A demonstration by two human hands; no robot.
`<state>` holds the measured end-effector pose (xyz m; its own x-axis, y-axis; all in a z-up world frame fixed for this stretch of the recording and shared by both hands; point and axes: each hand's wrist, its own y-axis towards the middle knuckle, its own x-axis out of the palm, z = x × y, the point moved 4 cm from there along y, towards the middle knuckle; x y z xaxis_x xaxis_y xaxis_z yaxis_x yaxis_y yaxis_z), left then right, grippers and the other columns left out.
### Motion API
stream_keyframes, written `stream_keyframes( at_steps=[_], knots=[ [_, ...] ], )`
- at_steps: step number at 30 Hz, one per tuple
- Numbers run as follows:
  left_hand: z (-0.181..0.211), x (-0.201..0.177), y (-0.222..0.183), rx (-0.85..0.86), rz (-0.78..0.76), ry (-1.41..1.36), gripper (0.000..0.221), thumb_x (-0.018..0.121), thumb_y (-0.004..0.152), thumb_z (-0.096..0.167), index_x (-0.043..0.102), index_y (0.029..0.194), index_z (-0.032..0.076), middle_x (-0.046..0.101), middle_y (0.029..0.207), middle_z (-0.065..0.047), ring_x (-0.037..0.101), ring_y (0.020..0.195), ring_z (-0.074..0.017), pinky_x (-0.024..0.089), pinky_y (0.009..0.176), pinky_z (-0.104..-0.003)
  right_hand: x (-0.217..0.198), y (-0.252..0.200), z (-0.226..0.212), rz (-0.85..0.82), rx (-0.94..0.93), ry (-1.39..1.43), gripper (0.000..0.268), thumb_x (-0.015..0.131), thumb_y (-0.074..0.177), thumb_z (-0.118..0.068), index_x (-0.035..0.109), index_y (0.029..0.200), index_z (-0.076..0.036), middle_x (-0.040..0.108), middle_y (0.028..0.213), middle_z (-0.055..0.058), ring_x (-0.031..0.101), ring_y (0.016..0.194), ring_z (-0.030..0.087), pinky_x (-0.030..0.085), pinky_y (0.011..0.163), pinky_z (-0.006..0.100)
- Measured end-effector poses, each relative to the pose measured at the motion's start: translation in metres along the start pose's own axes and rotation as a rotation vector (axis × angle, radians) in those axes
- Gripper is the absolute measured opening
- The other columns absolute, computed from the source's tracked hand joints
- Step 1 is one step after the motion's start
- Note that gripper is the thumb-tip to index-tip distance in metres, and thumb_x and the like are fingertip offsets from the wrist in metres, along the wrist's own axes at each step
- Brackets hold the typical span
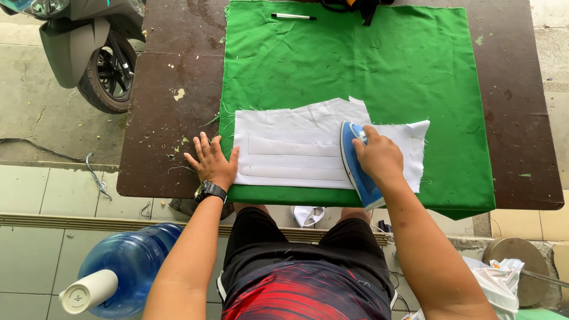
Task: A person irons a small piece of white fabric on a green cloth using an electric iron.
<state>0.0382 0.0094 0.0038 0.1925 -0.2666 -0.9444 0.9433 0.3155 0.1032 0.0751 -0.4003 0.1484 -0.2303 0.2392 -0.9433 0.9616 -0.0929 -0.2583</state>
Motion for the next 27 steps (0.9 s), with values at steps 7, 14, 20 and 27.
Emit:
stream_keyframes(
  at_steps=[7, 14, 20, 27],
  knots=[
    [0.002, -0.005, 0.0, -0.005, 0.003, 0.01, 0.065, 0.046, 0.099, 0.069, 0.041, 0.141, 0.02, 0.03, 0.163, -0.02, 0.022, 0.154, -0.0393, 0.013, 0.116, -0.074, 0.004, 0.032, 0.0, -0.016, 0.047, -0.007, 0.056, 0.054, 0.103, -0.047, 0.054, 0.149, -0.015, 0.07, 0.117, 0.028, 0.067, 0.114, 0.047, 0.052, 0.096, 0.06],
    [0.003, -0.004, -0.001, -0.013, -0.01, -0.001, 0.065, 0.045, 0.098, 0.071, 0.041, 0.14, 0.021, 0.03, 0.163, -0.019, 0.021, 0.155, -0.0386, 0.013, 0.116, -0.074, 0.008, 0.008, 0.001, -0.068, 0.075, 0.007, 0.058, 0.053, 0.102, -0.049, 0.052, 0.151, -0.017, 0.069, 0.12, 0.028, 0.066, 0.116, 0.047, 0.052, 0.097, 0.06],
    [0.004, -0.008, -0.001, -0.007, -0.018, 0.003, 0.065, 0.046, 0.098, 0.069, 0.042, 0.141, 0.02, 0.031, 0.163, -0.02, 0.022, 0.155, -0.0386, 0.013, 0.117, -0.073, 0.001, -0.04, -0.015, -0.112, 0.067, -0.004, 0.059, 0.051, 0.102, -0.049, 0.05, 0.151, -0.017, 0.069, 0.118, 0.03, 0.066, 0.114, 0.049, 0.053, 0.097, 0.059],
    [-0.001, 0.001, 0.0, -0.009, -0.009, -0.03, 0.065, 0.046, 0.097, 0.07, 0.041, 0.141, 0.022, 0.029, 0.164, -0.019, 0.019, 0.156, -0.0383, 0.011, 0.117, -0.073, -0.003, -0.056, -0.029, -0.06, 0.014, 0.044, 0.054, 0.055, 0.103, -0.039, 0.055, 0.147, -0.007, 0.072, 0.109, 0.029, 0.072, 0.102, 0.046, 0.06, 0.083, 0.058]
  ],
)
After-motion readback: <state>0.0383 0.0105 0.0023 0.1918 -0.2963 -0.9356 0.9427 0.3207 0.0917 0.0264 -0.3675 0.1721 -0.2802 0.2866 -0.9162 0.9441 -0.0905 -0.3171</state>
